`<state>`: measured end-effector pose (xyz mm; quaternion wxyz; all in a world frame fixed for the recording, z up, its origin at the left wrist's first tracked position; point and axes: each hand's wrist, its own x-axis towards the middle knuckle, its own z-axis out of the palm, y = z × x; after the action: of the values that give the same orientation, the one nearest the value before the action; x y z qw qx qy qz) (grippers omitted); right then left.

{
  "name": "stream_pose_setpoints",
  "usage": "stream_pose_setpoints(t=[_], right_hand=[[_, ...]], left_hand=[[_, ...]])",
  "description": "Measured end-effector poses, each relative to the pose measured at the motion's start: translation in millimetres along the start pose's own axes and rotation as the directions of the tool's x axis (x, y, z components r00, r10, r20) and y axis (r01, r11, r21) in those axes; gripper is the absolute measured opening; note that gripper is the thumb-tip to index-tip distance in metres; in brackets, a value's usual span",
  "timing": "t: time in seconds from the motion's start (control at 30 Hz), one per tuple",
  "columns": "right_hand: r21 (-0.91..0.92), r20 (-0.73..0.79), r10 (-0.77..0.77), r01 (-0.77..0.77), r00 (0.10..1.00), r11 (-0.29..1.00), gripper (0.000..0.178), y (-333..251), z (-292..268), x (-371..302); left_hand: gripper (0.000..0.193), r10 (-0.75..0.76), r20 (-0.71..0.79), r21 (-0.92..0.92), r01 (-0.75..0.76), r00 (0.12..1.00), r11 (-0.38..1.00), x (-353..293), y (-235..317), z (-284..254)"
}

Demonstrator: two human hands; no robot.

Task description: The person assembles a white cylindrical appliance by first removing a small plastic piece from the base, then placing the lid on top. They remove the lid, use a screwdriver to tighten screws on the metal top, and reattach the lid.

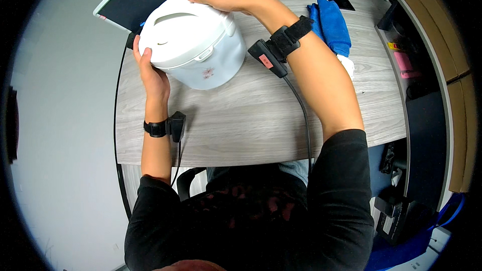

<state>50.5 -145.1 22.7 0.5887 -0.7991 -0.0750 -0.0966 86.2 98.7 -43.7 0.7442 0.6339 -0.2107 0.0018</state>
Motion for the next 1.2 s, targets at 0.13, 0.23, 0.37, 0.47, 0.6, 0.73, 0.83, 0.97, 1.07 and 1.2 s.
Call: stream_pose_setpoints(t=[0.13,0.23,0.37,0.47,0.6,0.73,0.83,0.97,1.07,1.2], right_hand=[[-0.060,-0.098,-0.077,0.072,0.992,0.996,0.016,14,8,6],[-0.058,-0.107,-0.128,0.122,0.986,0.991,0.012,18,10,10],[-0.051,-0.090,-0.027,0.022,0.996,0.998,0.015,3,7,8],[-0.028,-0.087,-0.052,0.050,0.995,0.998,0.021,5,6,9],[-0.014,-0.078,-0.030,0.029,0.997,0.999,0.020,10,5,8],[0.041,-0.092,-0.080,0.084,0.993,0.996,0.018,12,8,7],[0.005,-0.123,-0.129,0.130,0.984,0.991,0.018,2,10,10],[-0.039,-0.149,-0.198,0.194,0.969,0.980,0.018,-5,9,17],[0.011,-0.160,-0.172,0.176,0.972,0.984,0.018,-2,7,18],[0.062,-0.128,-0.131,0.140,0.983,0.988,0.017,-8,8,14]], left_hand=[[0.081,-0.002,0.006,-0.013,0.002,1.000,1.000,-1,1,1],[0.081,0.009,0.008,-0.006,-0.009,1.000,1.000,-2,0,0],[0.083,0.003,0.017,-0.011,-0.003,1.000,1.000,-4,2,-1],[0.086,0.014,0.026,-0.022,-0.013,1.000,1.000,-4,-2,-3],[0.090,0.047,0.060,-0.037,-0.045,0.997,0.998,-3,-5,-7],[0.086,0.046,0.078,-0.055,-0.042,0.996,0.998,-3,-4,-6],[0.084,0.062,0.106,-0.079,-0.054,0.992,0.995,-3,-8,-11],[0.082,0.096,0.162,-0.129,-0.075,0.982,0.989,-2,-17,-18],[0.082,0.108,0.189,-0.128,-0.084,0.976,0.988,-3,-20,-18],[0.093,0.118,0.270,-0.106,-0.093,0.956,0.990,-3,-22,-26]])
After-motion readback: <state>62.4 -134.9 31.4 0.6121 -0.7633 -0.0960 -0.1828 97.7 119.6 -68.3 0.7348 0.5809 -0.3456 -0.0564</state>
